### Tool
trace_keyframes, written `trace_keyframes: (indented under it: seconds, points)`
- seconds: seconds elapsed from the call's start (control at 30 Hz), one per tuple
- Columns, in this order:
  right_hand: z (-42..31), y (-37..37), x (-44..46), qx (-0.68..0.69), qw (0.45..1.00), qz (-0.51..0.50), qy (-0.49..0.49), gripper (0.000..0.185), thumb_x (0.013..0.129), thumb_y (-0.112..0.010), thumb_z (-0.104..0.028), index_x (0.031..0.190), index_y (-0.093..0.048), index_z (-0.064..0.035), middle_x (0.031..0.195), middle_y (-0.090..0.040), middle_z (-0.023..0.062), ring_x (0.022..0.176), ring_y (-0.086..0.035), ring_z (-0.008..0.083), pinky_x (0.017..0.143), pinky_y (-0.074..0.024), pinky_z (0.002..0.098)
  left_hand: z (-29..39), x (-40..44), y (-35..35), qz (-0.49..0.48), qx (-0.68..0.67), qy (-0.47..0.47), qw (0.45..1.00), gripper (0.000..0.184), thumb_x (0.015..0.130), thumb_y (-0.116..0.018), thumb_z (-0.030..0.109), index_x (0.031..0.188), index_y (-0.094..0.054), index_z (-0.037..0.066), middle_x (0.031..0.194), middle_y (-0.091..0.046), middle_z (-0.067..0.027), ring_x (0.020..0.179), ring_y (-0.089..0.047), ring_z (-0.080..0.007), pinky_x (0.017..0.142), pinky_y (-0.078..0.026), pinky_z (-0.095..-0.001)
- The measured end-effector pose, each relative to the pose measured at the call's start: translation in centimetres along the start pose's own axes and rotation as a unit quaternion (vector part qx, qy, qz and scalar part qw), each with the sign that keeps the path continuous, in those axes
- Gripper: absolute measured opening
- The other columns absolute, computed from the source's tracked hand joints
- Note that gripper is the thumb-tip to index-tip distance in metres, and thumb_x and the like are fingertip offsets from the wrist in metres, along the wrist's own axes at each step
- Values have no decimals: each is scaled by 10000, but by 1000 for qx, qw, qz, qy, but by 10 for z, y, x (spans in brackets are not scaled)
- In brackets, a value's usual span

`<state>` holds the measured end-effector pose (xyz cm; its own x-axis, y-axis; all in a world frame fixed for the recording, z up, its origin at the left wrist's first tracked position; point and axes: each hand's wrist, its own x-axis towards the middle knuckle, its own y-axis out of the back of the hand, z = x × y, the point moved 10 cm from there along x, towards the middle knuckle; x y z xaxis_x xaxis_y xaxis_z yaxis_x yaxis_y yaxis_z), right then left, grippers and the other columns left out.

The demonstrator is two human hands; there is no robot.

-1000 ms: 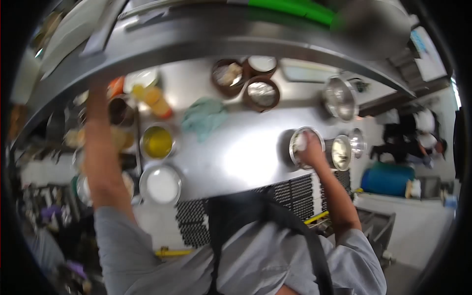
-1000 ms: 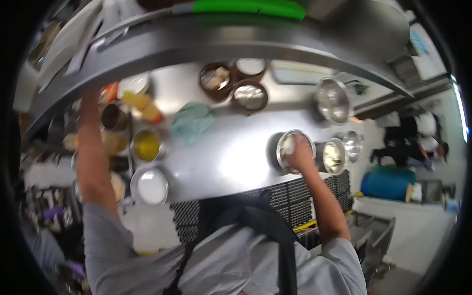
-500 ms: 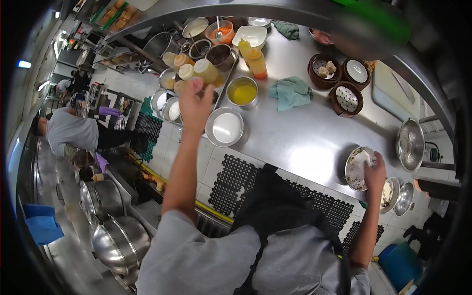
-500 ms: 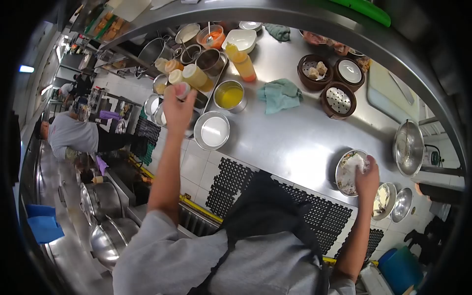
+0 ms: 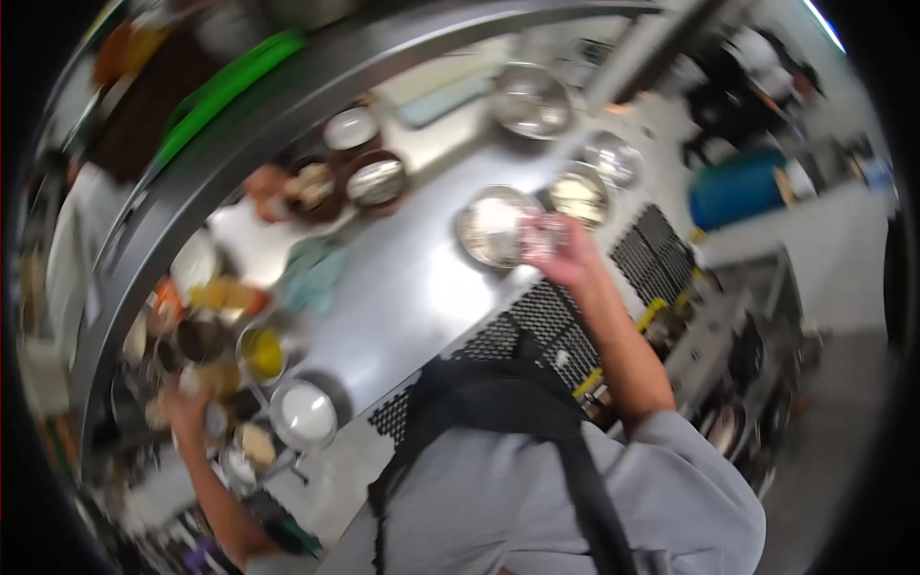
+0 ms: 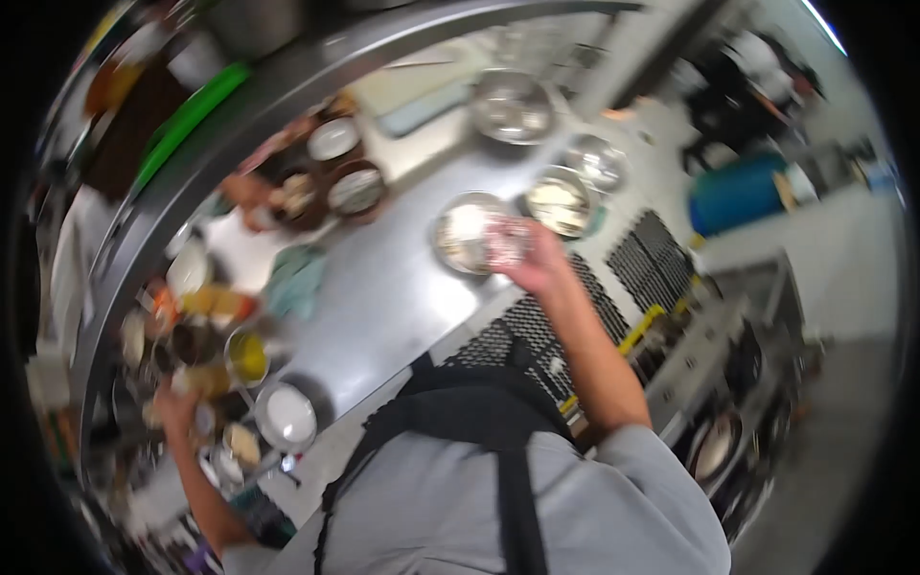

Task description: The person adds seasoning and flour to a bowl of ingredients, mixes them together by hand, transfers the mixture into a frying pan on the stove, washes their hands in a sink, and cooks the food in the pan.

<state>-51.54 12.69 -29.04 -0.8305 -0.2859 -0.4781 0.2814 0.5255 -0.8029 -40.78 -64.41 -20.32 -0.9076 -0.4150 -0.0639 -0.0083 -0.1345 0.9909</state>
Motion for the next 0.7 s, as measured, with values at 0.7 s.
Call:
trace_keyframes:
  seconds: [0.7]
  points:
    - [-104, 122, -244, 161, 971, -145, 102, 318, 1003, -488, -280, 1102, -696, -61, 1003, -746, 110, 827, -702, 249, 702, -559, 411, 607, -229, -48, -212, -589, -322, 710, 752, 830, -766, 116, 1478, -425, -55, 1331, -617, -223, 1188, -637, -318, 1056, -497, -461]
